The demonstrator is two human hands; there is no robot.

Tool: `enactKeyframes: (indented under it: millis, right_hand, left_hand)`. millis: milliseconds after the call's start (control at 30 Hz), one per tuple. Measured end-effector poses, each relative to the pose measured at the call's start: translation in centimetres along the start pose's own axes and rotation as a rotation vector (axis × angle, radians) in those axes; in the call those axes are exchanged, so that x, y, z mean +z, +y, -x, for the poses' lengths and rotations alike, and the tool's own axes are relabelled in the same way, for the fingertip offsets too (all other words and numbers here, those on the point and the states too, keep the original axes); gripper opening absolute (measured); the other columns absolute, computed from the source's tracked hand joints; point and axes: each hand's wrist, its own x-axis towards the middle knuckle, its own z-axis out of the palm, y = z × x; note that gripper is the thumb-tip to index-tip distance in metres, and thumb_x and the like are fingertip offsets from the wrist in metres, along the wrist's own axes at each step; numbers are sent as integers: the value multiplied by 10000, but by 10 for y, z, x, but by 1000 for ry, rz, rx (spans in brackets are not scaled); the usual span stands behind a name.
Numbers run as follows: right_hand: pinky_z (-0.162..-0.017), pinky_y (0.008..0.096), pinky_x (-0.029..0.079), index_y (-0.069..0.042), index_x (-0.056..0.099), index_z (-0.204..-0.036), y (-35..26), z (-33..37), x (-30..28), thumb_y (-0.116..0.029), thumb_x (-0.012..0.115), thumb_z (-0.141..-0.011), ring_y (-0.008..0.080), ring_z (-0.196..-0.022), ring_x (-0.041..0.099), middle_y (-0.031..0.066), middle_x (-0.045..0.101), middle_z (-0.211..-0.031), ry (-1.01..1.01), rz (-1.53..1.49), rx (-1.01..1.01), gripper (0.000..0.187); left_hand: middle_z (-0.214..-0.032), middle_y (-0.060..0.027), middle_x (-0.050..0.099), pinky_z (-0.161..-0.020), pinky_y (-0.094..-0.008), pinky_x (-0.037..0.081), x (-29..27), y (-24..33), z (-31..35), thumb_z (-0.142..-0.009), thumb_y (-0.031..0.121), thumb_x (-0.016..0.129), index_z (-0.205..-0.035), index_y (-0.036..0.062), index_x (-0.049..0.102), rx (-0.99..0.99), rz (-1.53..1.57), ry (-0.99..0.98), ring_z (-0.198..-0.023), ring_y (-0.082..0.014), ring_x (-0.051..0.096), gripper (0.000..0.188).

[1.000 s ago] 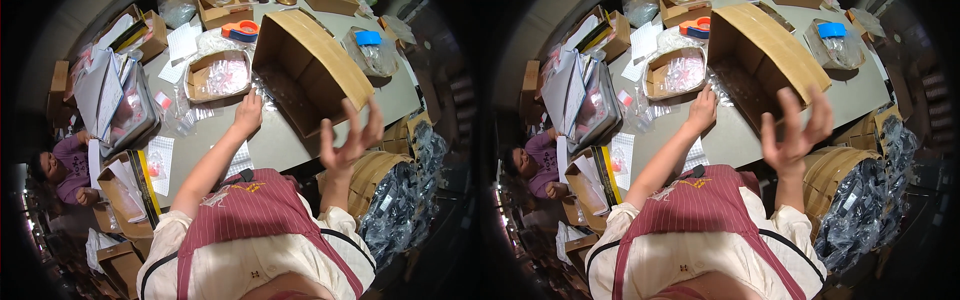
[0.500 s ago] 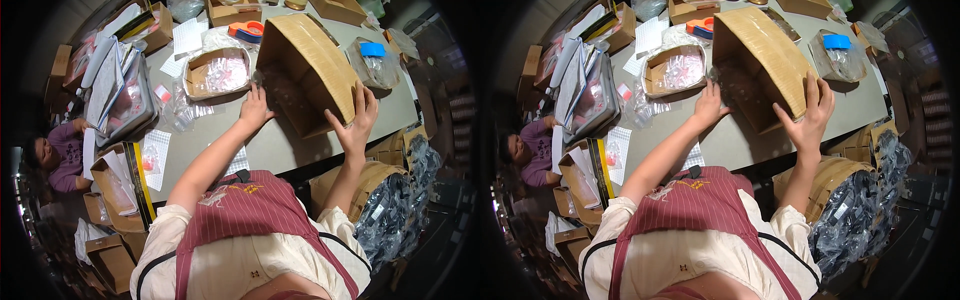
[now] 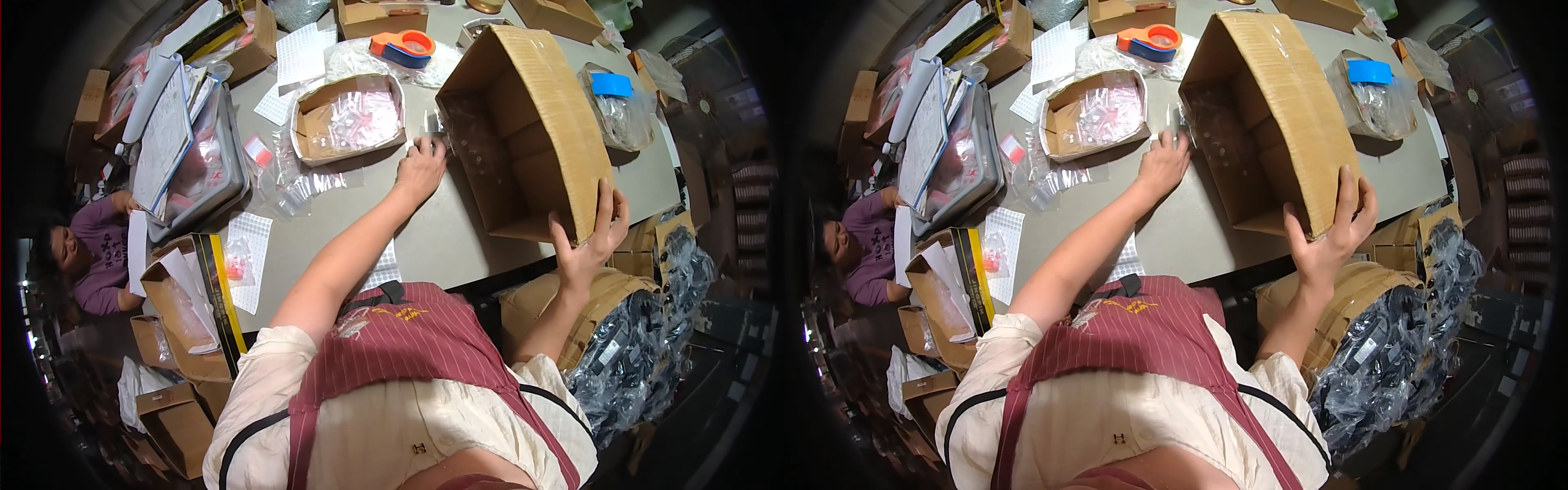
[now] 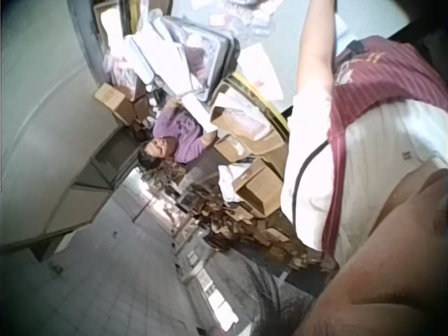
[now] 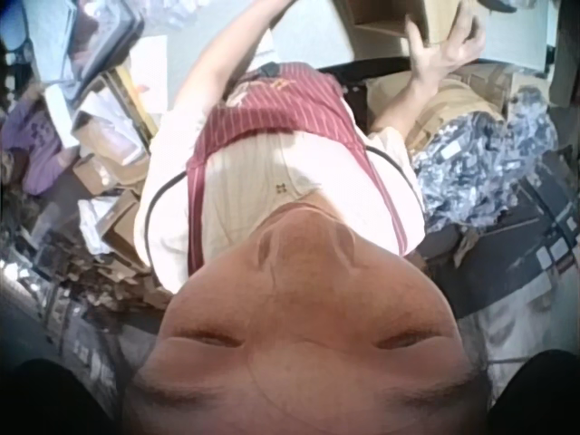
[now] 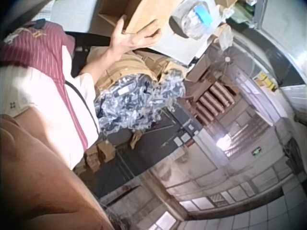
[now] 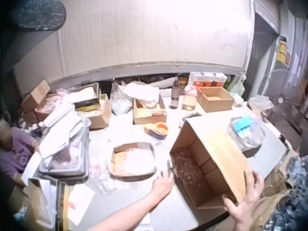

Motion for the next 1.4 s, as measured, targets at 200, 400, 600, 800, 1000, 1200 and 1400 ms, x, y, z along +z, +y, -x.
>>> enactKeyframes:
  millis: [200,400,600,800,1000,1200,1400]
  right_hand:
    - [-1116,481,400,-65,630,-1412,27,-5,-16,-293,860,-719,383,-1297,525,207,549,-1405,-49,-129,118,765]
    - [-1023,397,465,-8,603,-1423,69,4,-17,-334,793,-867,290,-1243,573,163,578,-1399,-292,-662,687,672]
    - [-906,426,509,-71,586,-1411,115,54,9,-544,785,-788,228,-1124,634,88,673,-1244,-341,-791,1021,807]
    - [-860,408,565,-36,660,-1276,107,90,37,-418,791,-807,219,-1050,667,88,704,-1156,-367,-908,1122,619]
    - [-997,459,449,-62,655,-1320,77,88,65,-492,771,-843,227,-1214,570,69,661,-1284,-442,-966,1035,653]
    - [-1069,375,419,-23,552,-1452,58,77,57,-464,770,-869,247,-1262,560,122,617,-1370,-344,-991,1151,763]
    - [-1024,347,464,26,611,-1372,103,95,72,-392,659,-1000,231,-1157,628,127,664,-1293,-91,-1118,1074,562]
  left_hand:
    - [-1066,-140,583,-630,-347,598,-18,-18,14,-862,120,648,-1135,68,595,168,120,70,-843,-266,664,282]
    - [-871,-75,615,-694,-367,581,-28,-32,36,-846,107,653,-991,67,584,210,279,185,-834,-254,668,166]
    - [-845,-175,628,-681,-449,540,-45,-43,47,-923,118,648,-989,34,572,48,660,99,-777,-358,665,130]
    - [-849,-186,663,-663,-457,538,-128,9,4,-944,109,639,-995,34,579,-107,999,330,-744,-373,674,109]
    - [-986,-226,652,-755,-487,584,-114,63,-16,-967,300,655,-1151,-12,598,206,505,-304,-867,-436,682,366]
    - [-1444,-226,578,-943,-475,556,-119,44,23,-991,306,649,-1418,-8,536,413,521,-97,-1127,-390,660,542]
    - [-1097,-126,751,-930,-337,554,-174,-40,87,-1003,85,630,-1182,21,716,-319,974,163,-1057,-249,706,209]
